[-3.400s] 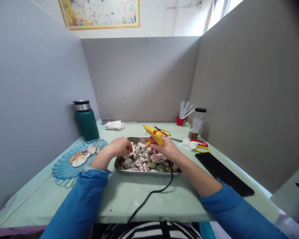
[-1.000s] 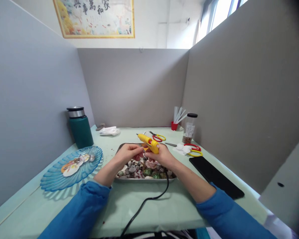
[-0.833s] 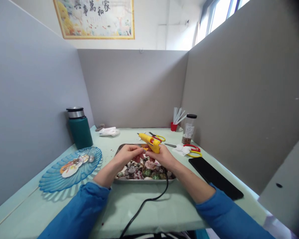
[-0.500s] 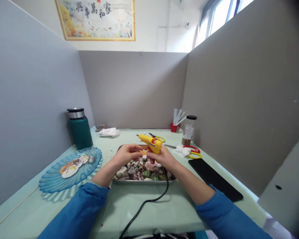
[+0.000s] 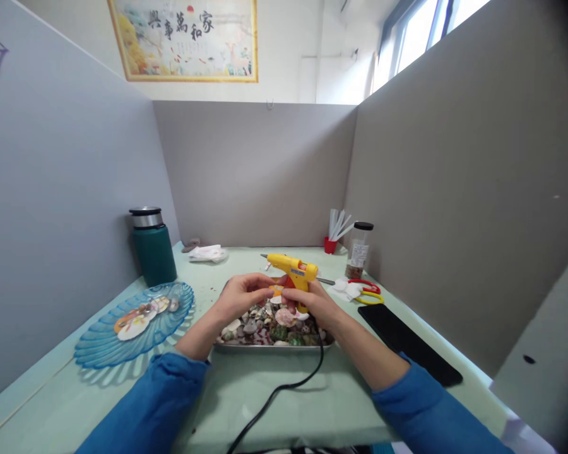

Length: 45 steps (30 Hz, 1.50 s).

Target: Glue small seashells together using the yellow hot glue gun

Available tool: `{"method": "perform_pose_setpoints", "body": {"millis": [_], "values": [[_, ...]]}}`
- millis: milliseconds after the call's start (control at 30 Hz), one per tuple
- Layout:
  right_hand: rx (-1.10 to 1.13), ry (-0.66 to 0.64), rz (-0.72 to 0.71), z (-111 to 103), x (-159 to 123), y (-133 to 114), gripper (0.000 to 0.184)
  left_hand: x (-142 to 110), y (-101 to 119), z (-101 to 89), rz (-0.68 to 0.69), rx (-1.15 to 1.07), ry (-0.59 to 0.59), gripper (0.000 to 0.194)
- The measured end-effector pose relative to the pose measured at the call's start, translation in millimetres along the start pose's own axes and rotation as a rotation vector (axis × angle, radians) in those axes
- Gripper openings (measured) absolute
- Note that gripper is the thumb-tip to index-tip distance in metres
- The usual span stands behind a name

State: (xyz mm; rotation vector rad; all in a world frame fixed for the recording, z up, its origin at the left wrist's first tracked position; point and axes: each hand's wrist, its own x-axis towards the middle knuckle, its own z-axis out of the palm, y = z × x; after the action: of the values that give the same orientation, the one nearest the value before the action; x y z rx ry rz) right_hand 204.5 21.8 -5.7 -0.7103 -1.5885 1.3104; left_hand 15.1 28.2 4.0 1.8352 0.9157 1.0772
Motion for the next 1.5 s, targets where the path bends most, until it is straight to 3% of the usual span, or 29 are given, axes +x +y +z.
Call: {"method": "perform_pose_setpoints", "body": {"millis": [233, 633, 733, 1033, 1300, 1500], "values": [[0.051, -0.011, 0.012, 0, 0, -1, 0.025, -1, 4, 3.0, 0.003, 0.063, 0.044, 0.022], [0.08, -0.014, 0.011, 2, -1, -2, 0.023, -3, -2, 5.9, 0.079, 0.141, 0.039, 0.026], [0.053, -0.001, -0.018, 1, 1, 0, 0.026, -2, -1, 5.2, 0.083, 0.135, 0.094, 0.026], [-0.342, 0.106, -0.172, -12, 3, 1, 0.023, 4, 0, -12.3, 0.064, 0.119, 0.459, 0.024], [-0.709, 0.044, -0.412, -11, -3, -2, 0.015, 2, -1, -14.7, 0.07, 0.175, 0.55, 0.025], [-0.826, -0.002, -0.472, -10, -3, 2, 0.014, 2, -3, -13.8, 0.1, 0.236, 0.545, 0.023]]}}
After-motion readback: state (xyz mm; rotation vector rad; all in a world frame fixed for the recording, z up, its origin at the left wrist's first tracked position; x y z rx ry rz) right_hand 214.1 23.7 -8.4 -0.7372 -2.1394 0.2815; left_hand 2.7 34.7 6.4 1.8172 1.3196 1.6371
